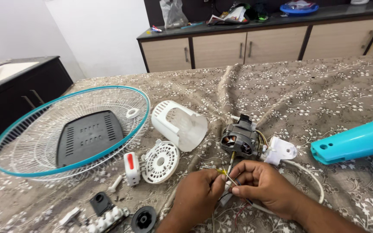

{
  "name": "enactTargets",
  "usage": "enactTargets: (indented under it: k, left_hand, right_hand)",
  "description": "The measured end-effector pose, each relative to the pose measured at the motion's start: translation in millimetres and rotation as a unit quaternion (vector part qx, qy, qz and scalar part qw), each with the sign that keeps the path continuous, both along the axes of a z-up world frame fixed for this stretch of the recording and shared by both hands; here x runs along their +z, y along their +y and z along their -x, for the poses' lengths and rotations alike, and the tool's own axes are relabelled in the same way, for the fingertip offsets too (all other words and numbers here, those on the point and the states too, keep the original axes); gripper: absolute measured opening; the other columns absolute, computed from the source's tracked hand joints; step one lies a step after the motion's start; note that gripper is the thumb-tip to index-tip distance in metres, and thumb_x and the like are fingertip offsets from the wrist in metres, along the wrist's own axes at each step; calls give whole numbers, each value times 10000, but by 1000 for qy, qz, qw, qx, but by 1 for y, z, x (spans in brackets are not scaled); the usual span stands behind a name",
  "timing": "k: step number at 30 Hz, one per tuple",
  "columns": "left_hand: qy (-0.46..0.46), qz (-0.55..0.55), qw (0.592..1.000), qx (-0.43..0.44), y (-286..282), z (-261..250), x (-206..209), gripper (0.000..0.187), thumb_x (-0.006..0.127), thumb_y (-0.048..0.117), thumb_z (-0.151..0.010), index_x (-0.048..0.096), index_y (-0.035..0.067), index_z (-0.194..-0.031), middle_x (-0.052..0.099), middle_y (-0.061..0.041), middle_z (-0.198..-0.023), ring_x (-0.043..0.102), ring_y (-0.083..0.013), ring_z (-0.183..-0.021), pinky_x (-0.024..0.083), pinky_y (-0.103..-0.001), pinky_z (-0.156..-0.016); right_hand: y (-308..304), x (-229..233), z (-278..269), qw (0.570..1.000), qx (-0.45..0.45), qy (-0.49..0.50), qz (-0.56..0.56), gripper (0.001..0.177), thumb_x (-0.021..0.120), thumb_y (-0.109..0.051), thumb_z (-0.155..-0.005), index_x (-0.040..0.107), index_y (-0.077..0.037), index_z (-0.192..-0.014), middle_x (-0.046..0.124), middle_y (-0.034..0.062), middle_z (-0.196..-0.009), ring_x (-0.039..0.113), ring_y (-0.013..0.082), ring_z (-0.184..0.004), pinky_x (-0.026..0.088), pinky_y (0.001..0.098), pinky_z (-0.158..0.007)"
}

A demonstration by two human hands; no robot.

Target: The person disassembles a teal table fan, removes the motor from the housing, and works on the internal wiring and capacitor. They use a screwdriver to loosen screws and handle wires and components on a patterned bedspread.

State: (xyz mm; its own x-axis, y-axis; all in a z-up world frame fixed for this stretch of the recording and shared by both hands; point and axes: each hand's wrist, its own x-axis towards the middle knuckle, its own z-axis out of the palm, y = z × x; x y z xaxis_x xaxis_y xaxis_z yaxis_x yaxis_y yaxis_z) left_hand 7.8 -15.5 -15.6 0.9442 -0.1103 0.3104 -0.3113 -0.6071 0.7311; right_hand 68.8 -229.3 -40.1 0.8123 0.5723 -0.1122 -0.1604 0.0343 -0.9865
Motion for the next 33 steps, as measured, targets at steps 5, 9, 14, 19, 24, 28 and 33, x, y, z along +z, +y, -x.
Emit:
enactTargets:
  k: [5, 9, 14, 19, 24, 28, 33]
  left_hand:
    - [58, 23, 998, 13, 3, 1, -5, 458, 618, 465, -979, 721, 63, -786, 660, -96, -614, 636, -207, -546, 485, -378, -548]
    - [64, 104, 991, -50, 5, 6, -5, 332, 754, 398, -903, 731, 76, -825, 683, -12, -636, 636, -103, -580, 498, -307, -545]
    - [53, 32, 994, -86, 6, 14, -1, 309, 914, 288, -717, 741, 71, -853, 663, -13, -758, 601, -101, -624, 485, -291, -556]
    - [40, 55, 996, -59, 4, 9, -4, 198, 844, 246, -788, 783, 87, -889, 704, -8, -829, 658, -105, -660, 540, -282, -612]
    - [54, 63, 996, -20, 3, 3, -12, 160, 825, 206, -798, 762, 64, -837, 718, -36, -732, 663, -122, -631, 542, -290, -610]
    - [43, 61, 996, -38, 3, 3, -11, 130, 813, 177, -789, 769, 75, -855, 711, -25, -756, 680, -117, -659, 548, -287, -625]
    - [58, 58, 995, -51, 0, 0, -6, 153, 818, 179, -761, 759, 84, -865, 709, -24, -832, 712, -110, -707, 568, -277, -658]
  right_hand:
    - [1, -2, 1, 1000, -9, 0, -12, 289, 766, 13, -814, 635, 9, -1073, 751, 88, -856, 708, 127, -758, 577, 270, -675]
    - [-2, -4, -1, 999, -8, -13, -42, 291, 752, 15, -840, 624, 7, -1101, 743, 92, -859, 676, 130, -714, 547, 267, -613]
    - [2, 0, 3, 997, -19, 0, -72, 289, 734, 18, -859, 602, 22, -1116, 722, 120, -871, 710, 167, -751, 596, 299, -665]
    - [5, 24, 24, 983, -55, -107, 141, 477, 794, -124, -825, 591, -81, -1255, 742, 69, -961, 739, 140, -880, 607, 316, -775]
    - [-18, 33, 53, 942, -14, -219, 253, 847, 954, -216, -694, 519, -214, -1420, 700, 30, -939, 682, 135, -885, 586, 334, -849]
    - [-25, 21, 40, 936, 28, -196, 290, 799, 924, -239, -727, 539, -245, -1428, 697, 27, -864, 664, 124, -804, 555, 304, -781]
    - [-27, -10, 19, 921, 33, -279, 271, 653, 861, -218, -834, 579, -249, -1422, 735, 18, -893, 716, 79, -832, 570, 290, -788]
